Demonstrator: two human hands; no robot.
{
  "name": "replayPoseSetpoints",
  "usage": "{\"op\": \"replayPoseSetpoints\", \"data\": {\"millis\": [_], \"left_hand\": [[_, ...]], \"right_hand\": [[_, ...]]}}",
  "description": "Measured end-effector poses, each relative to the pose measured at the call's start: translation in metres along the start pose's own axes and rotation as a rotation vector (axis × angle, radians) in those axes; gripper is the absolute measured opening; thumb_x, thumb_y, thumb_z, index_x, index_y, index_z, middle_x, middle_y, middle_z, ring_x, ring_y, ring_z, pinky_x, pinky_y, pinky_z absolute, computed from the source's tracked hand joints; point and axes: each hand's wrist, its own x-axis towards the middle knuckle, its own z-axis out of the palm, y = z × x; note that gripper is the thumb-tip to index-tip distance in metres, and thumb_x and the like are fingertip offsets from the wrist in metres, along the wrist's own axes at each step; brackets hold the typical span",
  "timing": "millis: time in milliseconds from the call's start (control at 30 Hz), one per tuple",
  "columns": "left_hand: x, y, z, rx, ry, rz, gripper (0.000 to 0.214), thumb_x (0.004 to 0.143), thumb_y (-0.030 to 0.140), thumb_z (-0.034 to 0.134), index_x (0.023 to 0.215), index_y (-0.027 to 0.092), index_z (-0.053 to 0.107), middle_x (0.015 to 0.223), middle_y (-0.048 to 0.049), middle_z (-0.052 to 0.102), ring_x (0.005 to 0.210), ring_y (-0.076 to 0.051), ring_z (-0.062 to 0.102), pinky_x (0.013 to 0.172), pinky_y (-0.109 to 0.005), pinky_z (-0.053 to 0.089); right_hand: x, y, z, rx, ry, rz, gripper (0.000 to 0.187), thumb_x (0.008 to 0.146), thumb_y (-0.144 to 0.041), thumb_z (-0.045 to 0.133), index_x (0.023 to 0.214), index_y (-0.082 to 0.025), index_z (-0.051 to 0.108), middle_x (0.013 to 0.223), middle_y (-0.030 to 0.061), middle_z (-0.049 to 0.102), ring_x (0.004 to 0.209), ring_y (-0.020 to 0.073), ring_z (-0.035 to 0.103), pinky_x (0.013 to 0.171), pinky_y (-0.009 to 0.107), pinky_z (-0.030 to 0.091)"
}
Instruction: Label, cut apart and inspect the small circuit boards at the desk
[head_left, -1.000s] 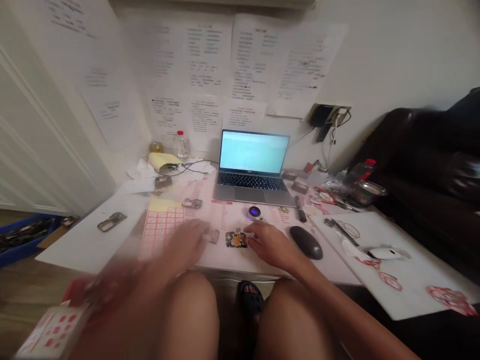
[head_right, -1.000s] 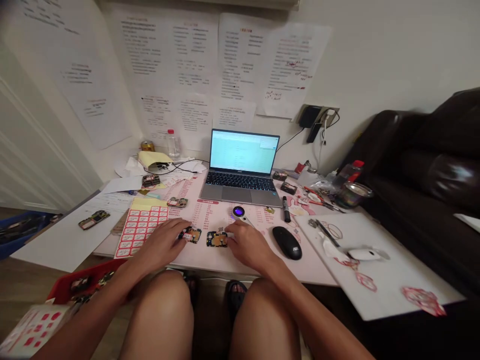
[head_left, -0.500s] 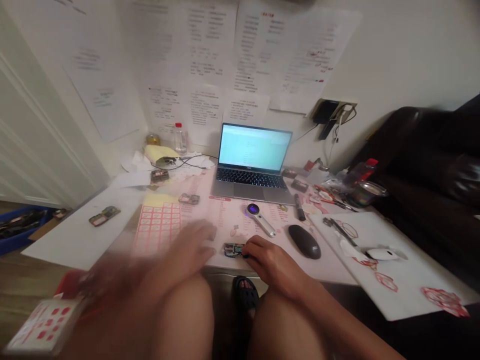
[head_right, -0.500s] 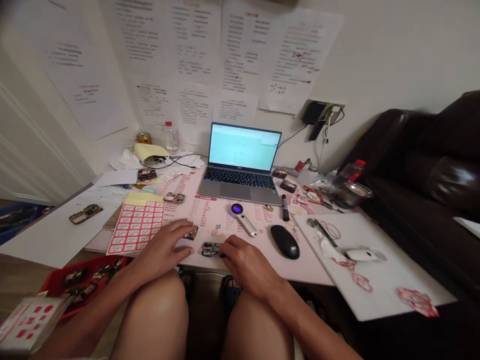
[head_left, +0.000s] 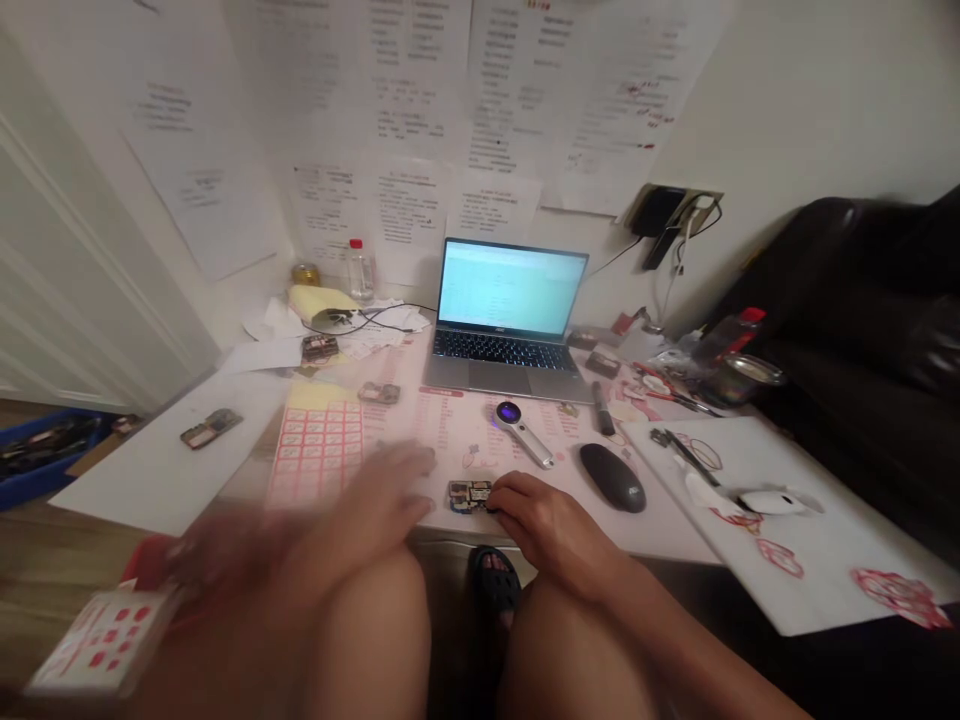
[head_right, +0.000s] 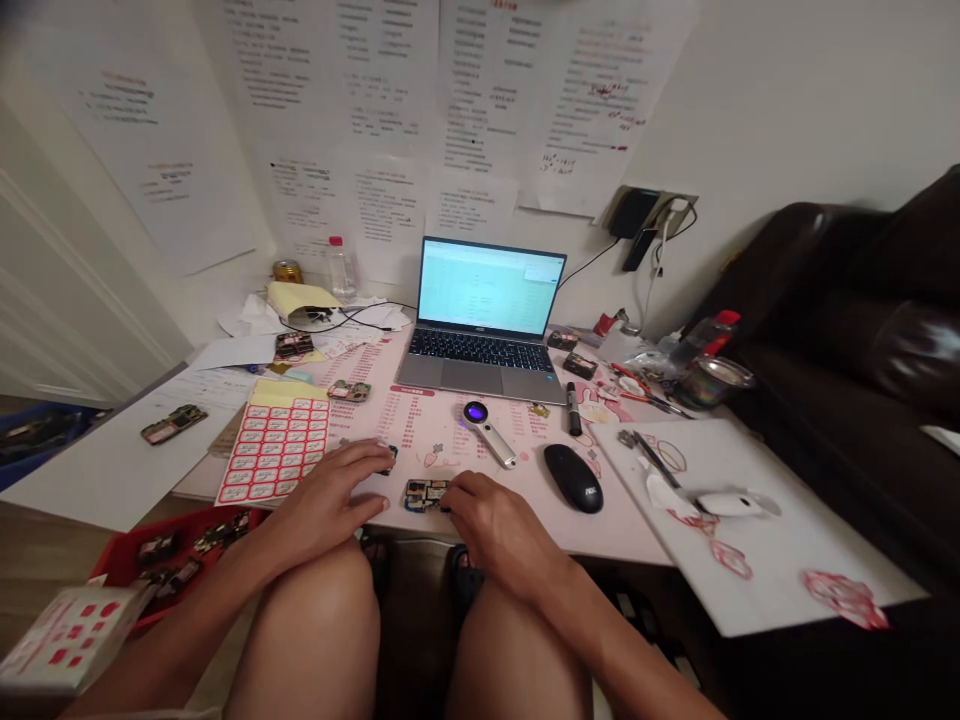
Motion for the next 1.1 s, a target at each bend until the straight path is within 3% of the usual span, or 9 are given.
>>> {"op": "replayPoseSetpoints", "data": {"millis": [133, 267, 467, 567, 733, 867, 1100], "left_hand": [[0.0, 0.002, 0.0, -0.006, 0.019, 0.004, 0.042, 0.091, 0.018, 0.071, 0.133, 0.024, 0.071, 0.147, -0.0097, 0.068, 0.14, -0.033, 0.059, 0.121, -0.057, 0.045], [0.004, 0.011, -0.002, -0.034, 0.003, 0.008, 0.042, 0.091, 0.019, 0.071, 0.132, 0.023, 0.072, 0.145, -0.0109, 0.069, 0.139, -0.034, 0.06, 0.12, -0.057, 0.046], [0.019, 0.033, 0.008, -0.21, -0.037, -0.054, 0.048, 0.092, 0.024, 0.071, 0.139, 0.022, 0.068, 0.143, -0.0109, 0.072, 0.132, -0.032, 0.067, 0.115, -0.052, 0.053], [0.028, 0.038, 0.015, -0.267, -0.082, -0.054, 0.054, 0.088, 0.016, 0.069, 0.141, 0.022, 0.068, 0.139, -0.0102, 0.075, 0.128, -0.031, 0.07, 0.111, -0.048, 0.055], [0.034, 0.04, 0.019, -0.257, -0.095, -0.044, 0.041, 0.084, 0.011, 0.069, 0.122, 0.023, 0.078, 0.125, -0.0077, 0.081, 0.12, -0.033, 0.073, 0.107, -0.047, 0.055], [0.033, 0.037, 0.022, -0.269, -0.084, -0.057, 0.048, 0.085, 0.013, 0.069, 0.131, 0.022, 0.073, 0.131, -0.0097, 0.079, 0.121, -0.031, 0.073, 0.107, -0.047, 0.056], [0.033, 0.039, 0.021, -0.285, -0.074, -0.077, 0.047, 0.083, 0.011, 0.068, 0.13, 0.021, 0.072, 0.127, -0.0094, 0.08, 0.118, -0.029, 0.074, 0.103, -0.043, 0.058]], "right_hand": [[0.006, 0.005, 0.004, 0.216, 0.139, 0.159, 0.024, 0.102, -0.016, 0.052, 0.109, -0.021, 0.074, 0.107, 0.008, 0.077, 0.093, 0.0222, 0.072, 0.084, 0.034, 0.055], [0.016, 0.018, 0.008, 0.369, 0.211, 0.293, 0.023, 0.097, -0.021, 0.056, 0.104, -0.02, 0.077, 0.093, 0.0052, 0.081, 0.082, 0.0208, 0.074, 0.074, 0.03, 0.056], [0.021, 0.028, 0.016, 0.403, 0.189, 0.277, 0.025, 0.098, -0.023, 0.053, 0.102, -0.021, 0.078, 0.09, 0.0027, 0.082, 0.078, 0.0199, 0.074, 0.071, 0.03, 0.057], [0.019, 0.025, 0.018, 0.354, 0.211, 0.265, 0.022, 0.097, -0.022, 0.056, 0.106, -0.021, 0.076, 0.092, 0.0045, 0.079, 0.08, 0.0212, 0.073, 0.074, 0.032, 0.058], [0.014, 0.012, 0.014, 0.2, 0.208, 0.152, 0.019, 0.102, -0.021, 0.058, 0.113, -0.024, 0.073, 0.114, 0.0095, 0.071, 0.097, 0.0231, 0.07, 0.088, 0.036, 0.056], [0.015, 0.005, 0.012, 0.011, 0.099, 0.004, 0.021, 0.106, -0.014, 0.053, 0.113, -0.023, 0.071, 0.108, 0.0073, 0.069, 0.095, 0.0204, 0.068, 0.084, 0.032, 0.056], [0.019, 0.008, 0.012, 0.006, 0.097, 0.007, 0.018, 0.106, -0.013, 0.056, 0.108, -0.021, 0.073, 0.104, 0.0057, 0.069, 0.094, 0.0193, 0.069, 0.083, 0.03, 0.056]]}}
